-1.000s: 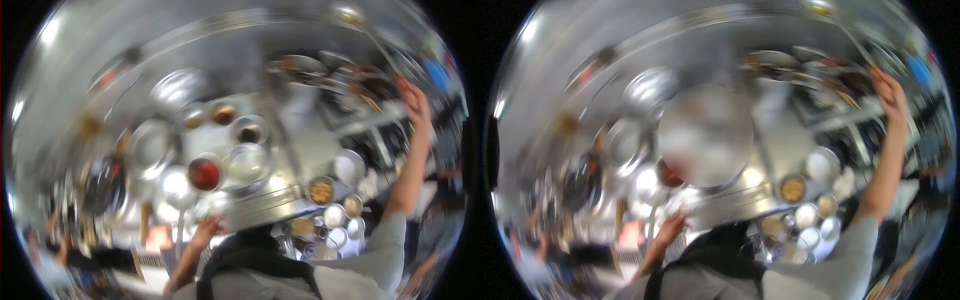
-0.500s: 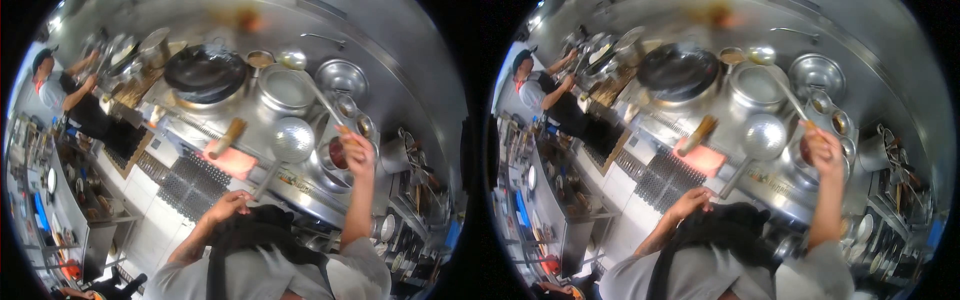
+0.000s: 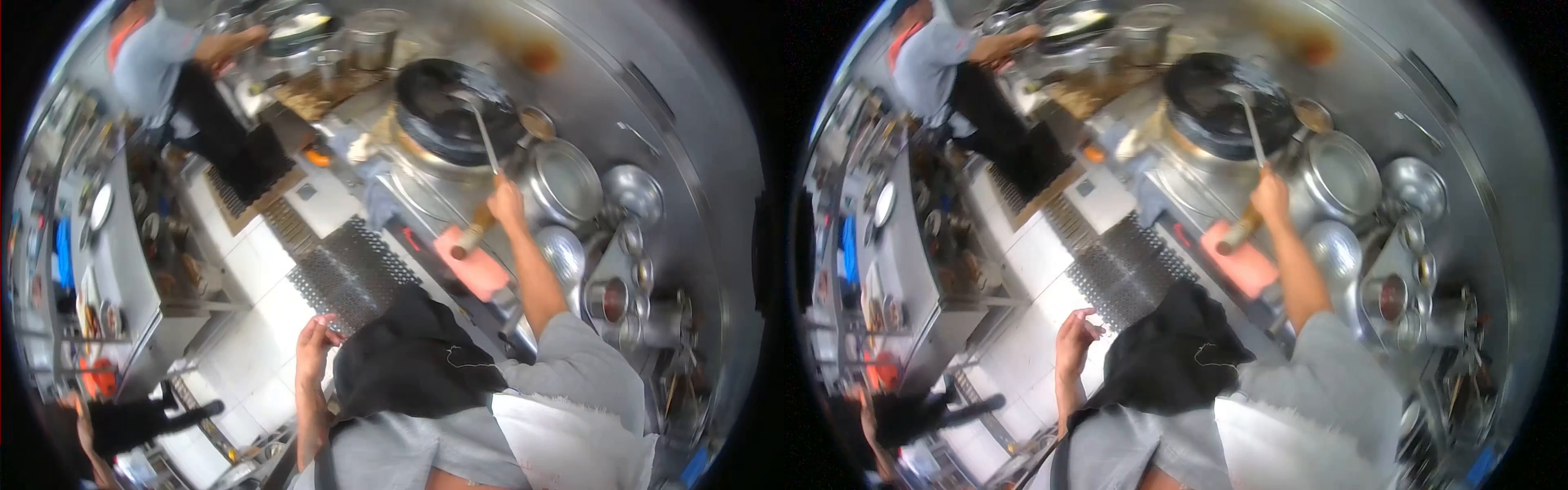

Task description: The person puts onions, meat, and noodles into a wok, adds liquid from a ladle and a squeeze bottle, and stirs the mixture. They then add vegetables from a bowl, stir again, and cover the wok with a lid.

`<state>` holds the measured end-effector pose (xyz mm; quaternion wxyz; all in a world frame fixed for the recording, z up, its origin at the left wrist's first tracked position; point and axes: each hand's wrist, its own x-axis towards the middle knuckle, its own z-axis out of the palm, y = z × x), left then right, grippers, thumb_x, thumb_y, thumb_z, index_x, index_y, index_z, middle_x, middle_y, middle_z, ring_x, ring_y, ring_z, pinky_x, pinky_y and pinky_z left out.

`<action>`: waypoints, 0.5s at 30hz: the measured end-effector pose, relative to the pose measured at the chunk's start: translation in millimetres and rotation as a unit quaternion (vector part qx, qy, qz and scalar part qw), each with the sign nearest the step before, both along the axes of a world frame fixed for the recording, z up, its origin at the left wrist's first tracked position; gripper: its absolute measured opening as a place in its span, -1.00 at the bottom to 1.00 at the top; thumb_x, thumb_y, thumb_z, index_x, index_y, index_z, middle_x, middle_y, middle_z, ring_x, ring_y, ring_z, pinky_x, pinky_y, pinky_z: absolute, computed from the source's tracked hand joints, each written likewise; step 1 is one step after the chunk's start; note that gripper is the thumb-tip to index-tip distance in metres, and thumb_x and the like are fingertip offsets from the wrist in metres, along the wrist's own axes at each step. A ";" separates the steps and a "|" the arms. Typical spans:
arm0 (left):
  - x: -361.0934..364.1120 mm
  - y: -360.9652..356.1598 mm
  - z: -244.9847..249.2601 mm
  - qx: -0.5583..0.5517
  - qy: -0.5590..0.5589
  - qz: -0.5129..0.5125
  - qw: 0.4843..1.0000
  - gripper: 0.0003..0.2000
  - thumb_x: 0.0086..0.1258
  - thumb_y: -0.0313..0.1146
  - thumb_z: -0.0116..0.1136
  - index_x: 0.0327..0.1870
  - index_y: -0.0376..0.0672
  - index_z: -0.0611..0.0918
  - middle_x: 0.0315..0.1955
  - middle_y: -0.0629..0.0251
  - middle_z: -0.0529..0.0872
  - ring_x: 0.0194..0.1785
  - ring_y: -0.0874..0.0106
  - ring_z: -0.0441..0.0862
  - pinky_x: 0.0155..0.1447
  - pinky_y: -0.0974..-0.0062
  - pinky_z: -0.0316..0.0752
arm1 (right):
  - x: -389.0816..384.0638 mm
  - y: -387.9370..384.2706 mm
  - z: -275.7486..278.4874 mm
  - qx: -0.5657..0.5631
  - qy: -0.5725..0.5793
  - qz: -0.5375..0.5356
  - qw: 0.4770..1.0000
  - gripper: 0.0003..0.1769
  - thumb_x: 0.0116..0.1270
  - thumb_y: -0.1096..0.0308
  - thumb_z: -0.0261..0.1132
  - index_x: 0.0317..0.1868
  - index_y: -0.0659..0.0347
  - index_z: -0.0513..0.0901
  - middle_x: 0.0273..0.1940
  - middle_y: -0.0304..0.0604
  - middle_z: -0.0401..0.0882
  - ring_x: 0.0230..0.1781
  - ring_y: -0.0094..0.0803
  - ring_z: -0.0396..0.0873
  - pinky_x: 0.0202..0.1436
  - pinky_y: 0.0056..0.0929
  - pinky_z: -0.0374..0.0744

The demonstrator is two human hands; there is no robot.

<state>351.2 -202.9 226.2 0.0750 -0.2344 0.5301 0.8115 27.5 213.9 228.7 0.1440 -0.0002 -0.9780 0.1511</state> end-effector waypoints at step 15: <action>-24.6 -173.8 -34.2 -0.050 -0.093 0.247 0.963 -0.68 0.56 -0.10 0.01 0.03 -0.15 0.63 -0.42 0.35 0.70 -0.28 0.52 0.66 -0.16 0.54 0.50 | -113.6 -357.4 27.8 0.064 -0.002 0.339 0.939 -0.16 0.24 0.21 0.38 0.46 0.32 0.24 0.40 0.29 0.23 0.40 0.13 0.27 0.41 -0.07 0.33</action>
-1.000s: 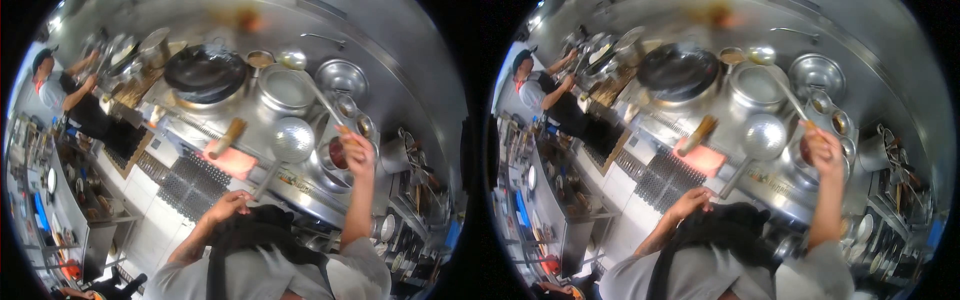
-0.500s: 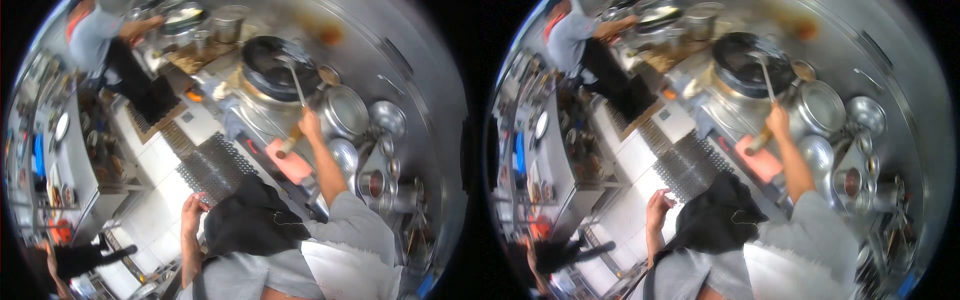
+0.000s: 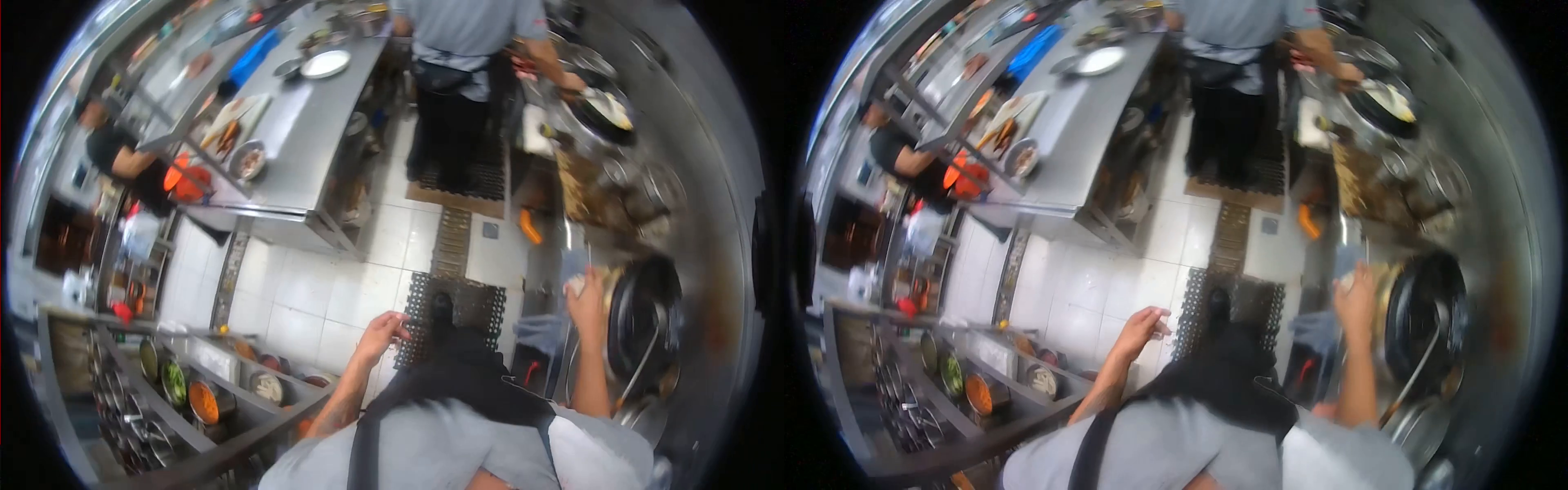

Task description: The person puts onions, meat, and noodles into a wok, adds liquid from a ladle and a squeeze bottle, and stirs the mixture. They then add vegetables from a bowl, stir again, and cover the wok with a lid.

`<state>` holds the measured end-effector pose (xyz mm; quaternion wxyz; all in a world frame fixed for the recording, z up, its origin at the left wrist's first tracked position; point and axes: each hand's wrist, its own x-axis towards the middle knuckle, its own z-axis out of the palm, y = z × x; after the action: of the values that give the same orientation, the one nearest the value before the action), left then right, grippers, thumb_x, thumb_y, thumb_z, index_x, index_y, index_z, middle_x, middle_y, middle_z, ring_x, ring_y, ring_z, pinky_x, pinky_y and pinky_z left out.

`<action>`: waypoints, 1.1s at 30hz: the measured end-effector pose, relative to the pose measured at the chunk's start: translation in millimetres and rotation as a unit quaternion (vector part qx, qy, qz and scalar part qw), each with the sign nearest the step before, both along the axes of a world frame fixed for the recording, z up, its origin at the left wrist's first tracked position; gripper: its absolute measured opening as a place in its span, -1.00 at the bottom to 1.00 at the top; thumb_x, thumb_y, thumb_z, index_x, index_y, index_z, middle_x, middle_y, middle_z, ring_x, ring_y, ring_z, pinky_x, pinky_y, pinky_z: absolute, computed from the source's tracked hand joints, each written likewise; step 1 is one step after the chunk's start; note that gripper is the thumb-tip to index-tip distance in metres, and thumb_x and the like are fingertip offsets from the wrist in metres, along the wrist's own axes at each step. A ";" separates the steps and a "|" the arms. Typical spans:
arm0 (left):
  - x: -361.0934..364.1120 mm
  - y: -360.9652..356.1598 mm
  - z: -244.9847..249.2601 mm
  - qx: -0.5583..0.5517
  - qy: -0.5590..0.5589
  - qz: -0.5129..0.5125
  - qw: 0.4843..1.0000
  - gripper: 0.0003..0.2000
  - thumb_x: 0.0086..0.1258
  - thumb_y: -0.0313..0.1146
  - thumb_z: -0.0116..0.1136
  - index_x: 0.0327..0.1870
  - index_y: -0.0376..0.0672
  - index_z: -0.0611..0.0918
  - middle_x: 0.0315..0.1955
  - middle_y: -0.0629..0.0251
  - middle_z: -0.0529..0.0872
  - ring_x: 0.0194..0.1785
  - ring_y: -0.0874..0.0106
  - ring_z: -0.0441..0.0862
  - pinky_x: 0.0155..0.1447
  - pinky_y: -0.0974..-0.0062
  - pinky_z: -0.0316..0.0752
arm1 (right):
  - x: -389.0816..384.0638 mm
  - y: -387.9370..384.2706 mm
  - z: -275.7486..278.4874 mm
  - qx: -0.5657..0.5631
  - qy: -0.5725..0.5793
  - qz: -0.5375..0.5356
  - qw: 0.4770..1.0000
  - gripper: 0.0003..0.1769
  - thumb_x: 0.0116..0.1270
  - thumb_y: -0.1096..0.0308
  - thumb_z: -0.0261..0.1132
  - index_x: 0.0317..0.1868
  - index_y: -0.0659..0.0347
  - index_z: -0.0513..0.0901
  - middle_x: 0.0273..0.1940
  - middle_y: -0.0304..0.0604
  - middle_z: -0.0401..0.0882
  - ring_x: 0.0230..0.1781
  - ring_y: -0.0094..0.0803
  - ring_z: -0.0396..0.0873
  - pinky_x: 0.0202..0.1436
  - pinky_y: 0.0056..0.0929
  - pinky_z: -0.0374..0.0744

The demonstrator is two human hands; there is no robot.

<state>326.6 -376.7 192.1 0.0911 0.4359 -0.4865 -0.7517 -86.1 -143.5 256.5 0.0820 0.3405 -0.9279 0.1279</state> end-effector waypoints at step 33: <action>97.0 -657.4 109.0 -0.643 -0.129 0.660 0.366 -0.67 0.30 -0.71 0.21 0.08 -0.46 0.50 -0.04 0.01 0.64 -0.05 0.36 0.63 0.05 0.43 0.60 | 62.3 -762.9 54.2 0.129 -0.206 0.408 0.880 -0.54 0.28 0.22 0.32 0.12 0.29 0.63 -0.12 0.07 0.72 -0.08 -0.03 0.68 0.09 -0.19 0.58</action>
<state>423.6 -1034.1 301.1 0.7470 0.5190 -0.3858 0.1541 -23.9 -906.4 310.7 -0.2154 0.6626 -0.7108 0.0970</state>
